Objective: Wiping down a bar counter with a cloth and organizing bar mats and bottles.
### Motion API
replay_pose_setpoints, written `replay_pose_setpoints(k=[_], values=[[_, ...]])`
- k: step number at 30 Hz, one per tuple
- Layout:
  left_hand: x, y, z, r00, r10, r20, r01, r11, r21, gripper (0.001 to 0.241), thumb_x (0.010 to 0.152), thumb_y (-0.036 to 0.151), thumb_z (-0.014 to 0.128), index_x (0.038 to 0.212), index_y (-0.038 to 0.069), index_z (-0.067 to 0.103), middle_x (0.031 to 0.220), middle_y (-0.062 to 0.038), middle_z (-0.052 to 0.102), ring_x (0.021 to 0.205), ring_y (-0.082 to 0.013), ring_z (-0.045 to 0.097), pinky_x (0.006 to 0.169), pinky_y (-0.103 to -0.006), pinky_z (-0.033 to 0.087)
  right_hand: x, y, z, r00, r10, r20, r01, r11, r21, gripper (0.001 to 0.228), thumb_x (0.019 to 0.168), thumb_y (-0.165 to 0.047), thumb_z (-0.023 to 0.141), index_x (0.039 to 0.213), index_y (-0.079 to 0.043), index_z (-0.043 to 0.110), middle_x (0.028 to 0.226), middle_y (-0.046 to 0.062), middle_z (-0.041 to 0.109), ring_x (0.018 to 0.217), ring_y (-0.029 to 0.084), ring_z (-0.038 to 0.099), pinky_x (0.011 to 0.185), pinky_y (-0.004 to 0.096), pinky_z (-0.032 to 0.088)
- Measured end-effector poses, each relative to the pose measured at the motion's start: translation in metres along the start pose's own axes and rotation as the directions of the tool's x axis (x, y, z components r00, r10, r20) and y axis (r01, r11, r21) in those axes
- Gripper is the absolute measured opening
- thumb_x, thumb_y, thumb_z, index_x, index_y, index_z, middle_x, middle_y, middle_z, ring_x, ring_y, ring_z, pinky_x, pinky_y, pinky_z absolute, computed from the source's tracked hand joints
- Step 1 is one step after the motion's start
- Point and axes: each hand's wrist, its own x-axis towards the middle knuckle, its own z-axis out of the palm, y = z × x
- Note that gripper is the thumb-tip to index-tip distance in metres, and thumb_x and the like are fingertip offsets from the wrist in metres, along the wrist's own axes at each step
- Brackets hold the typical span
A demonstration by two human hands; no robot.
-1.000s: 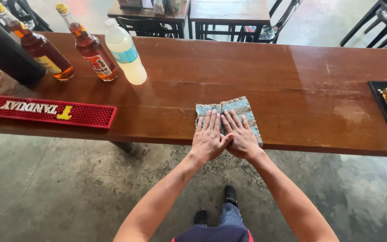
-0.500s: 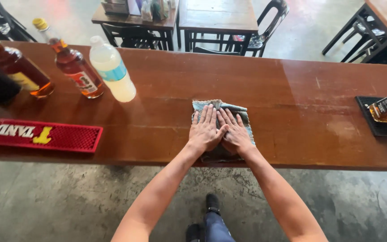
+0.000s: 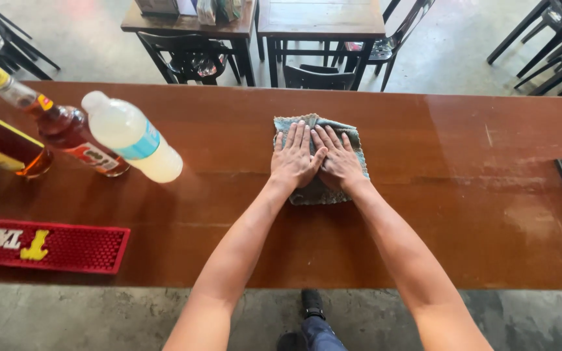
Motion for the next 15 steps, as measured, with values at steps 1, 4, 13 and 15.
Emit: replay_pose_setpoints(k=[1, 4, 13, 15], values=[[0.011, -0.003, -0.001, 1.000, 0.001, -0.002, -0.001, 1.000, 0.002, 0.089, 0.099, 0.068, 0.018, 0.163, 0.006, 0.013, 0.172, -0.008, 0.008, 0.159, -0.0224, -0.001, 0.126, -0.0466, -0.003, 0.011, 0.004, 0.001, 1.000, 0.000, -0.003, 0.000, 1.000, 0.001, 0.069, 0.100, -0.038, 0.034, 0.163, -0.014, 0.018, 0.171, 0.005, 0.014, 0.157, 0.023, 0.009, 0.125, 0.048, 0.005], [0.041, -0.010, -0.003, 1.000, -0.026, 0.012, 0.026, 1.000, 0.015, 0.089, 0.099, 0.069, 0.018, 0.163, 0.007, 0.013, 0.172, -0.007, 0.007, 0.159, -0.0214, -0.001, 0.126, -0.0456, -0.003, 0.042, 0.019, 0.005, 1.000, 0.002, 0.008, -0.002, 1.000, 0.020, 0.068, 0.101, -0.035, 0.033, 0.164, -0.015, 0.018, 0.172, 0.005, 0.013, 0.158, 0.023, 0.009, 0.126, 0.049, 0.005], [0.127, -0.033, -0.010, 0.998, -0.062, 0.004, 0.062, 0.997, 0.036, 0.087, 0.100, 0.067, 0.018, 0.163, 0.008, 0.013, 0.173, -0.006, 0.007, 0.159, -0.0208, -0.001, 0.126, -0.0461, -0.003, 0.129, 0.055, 0.009, 1.000, -0.013, -0.004, 0.013, 1.000, 0.012, 0.068, 0.100, -0.036, 0.032, 0.163, -0.015, 0.017, 0.171, 0.004, 0.014, 0.157, 0.023, 0.010, 0.125, 0.049, 0.006], [0.140, -0.037, -0.011, 0.998, -0.063, -0.010, 0.064, 0.997, 0.033, 0.087, 0.099, 0.067, 0.020, 0.163, 0.009, 0.016, 0.171, -0.005, 0.012, 0.158, -0.0213, 0.003, 0.126, -0.0461, -0.002, 0.144, 0.064, 0.014, 0.990, -0.093, -0.108, 0.090, 0.995, -0.030, 0.066, 0.099, -0.033, 0.036, 0.161, -0.013, 0.024, 0.168, 0.007, 0.025, 0.154, 0.028, 0.019, 0.124, 0.050, 0.012]])
